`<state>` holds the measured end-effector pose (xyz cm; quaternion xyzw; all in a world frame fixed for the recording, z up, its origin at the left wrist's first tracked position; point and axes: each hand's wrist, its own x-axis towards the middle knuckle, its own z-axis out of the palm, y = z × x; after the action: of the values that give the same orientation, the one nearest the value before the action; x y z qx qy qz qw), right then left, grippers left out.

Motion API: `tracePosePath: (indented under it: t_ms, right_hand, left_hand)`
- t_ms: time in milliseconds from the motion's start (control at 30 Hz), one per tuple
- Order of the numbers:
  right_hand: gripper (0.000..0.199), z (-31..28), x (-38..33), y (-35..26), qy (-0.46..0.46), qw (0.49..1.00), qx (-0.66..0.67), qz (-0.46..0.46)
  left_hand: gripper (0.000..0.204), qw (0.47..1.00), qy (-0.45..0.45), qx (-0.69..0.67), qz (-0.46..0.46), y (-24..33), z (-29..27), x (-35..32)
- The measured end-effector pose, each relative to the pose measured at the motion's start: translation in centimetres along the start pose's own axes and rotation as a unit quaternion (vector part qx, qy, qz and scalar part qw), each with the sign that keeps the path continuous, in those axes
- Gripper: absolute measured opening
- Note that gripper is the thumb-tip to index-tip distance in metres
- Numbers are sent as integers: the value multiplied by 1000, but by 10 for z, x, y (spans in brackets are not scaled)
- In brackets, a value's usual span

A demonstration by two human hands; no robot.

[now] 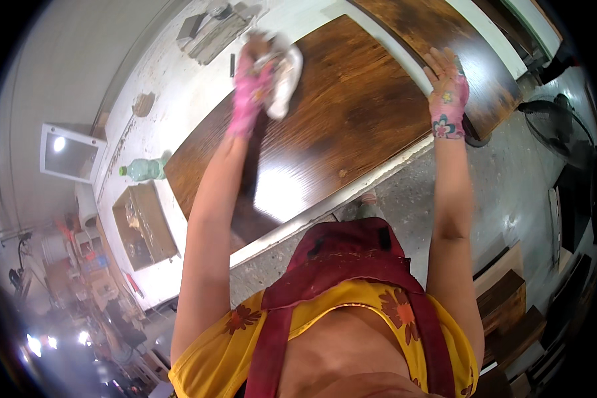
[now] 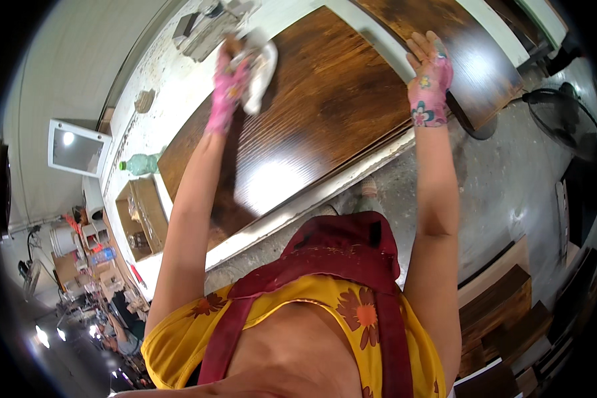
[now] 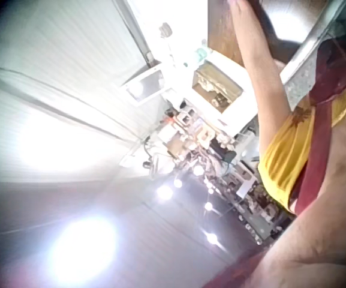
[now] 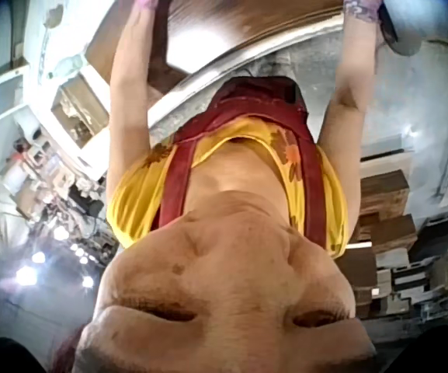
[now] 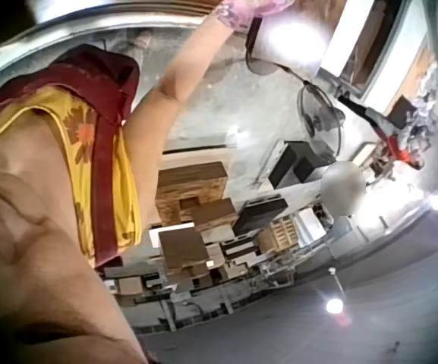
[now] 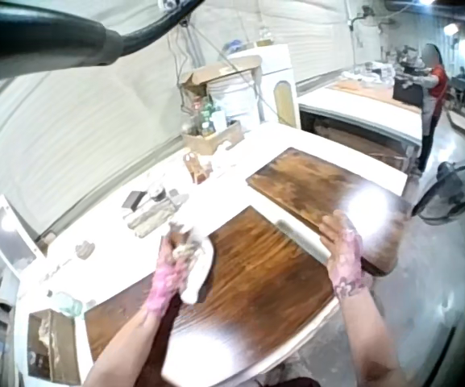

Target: The person wipes a wood panel using a cloth, then picks up a small block of wood and applies a substance to it from a container before resuming wiping the panel.

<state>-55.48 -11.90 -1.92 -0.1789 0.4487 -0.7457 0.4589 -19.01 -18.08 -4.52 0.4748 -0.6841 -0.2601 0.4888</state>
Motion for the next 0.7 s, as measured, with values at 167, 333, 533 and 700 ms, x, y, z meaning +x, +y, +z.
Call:
tracePosePath:
  t_ms: [167,333,533,700]
  right_hand:
    - [50,7,-6,-4,5,1000,21,-15]
    - [52,-15,14,5,-15,990,116,-84]
    - [51,-52,-10,-24,-115,976,82,-166]
    - [57,-73,-96,-35,-110,983,-16,-143]
  left_hand:
    - [57,977,-89,167,98,64,134,72]
    - [71,936,-306,55,162,111,161,24]
    - [68,849,-434,-150,264,145,140,-56]
    - [70,806,-487,-216,257,144,91,-116]
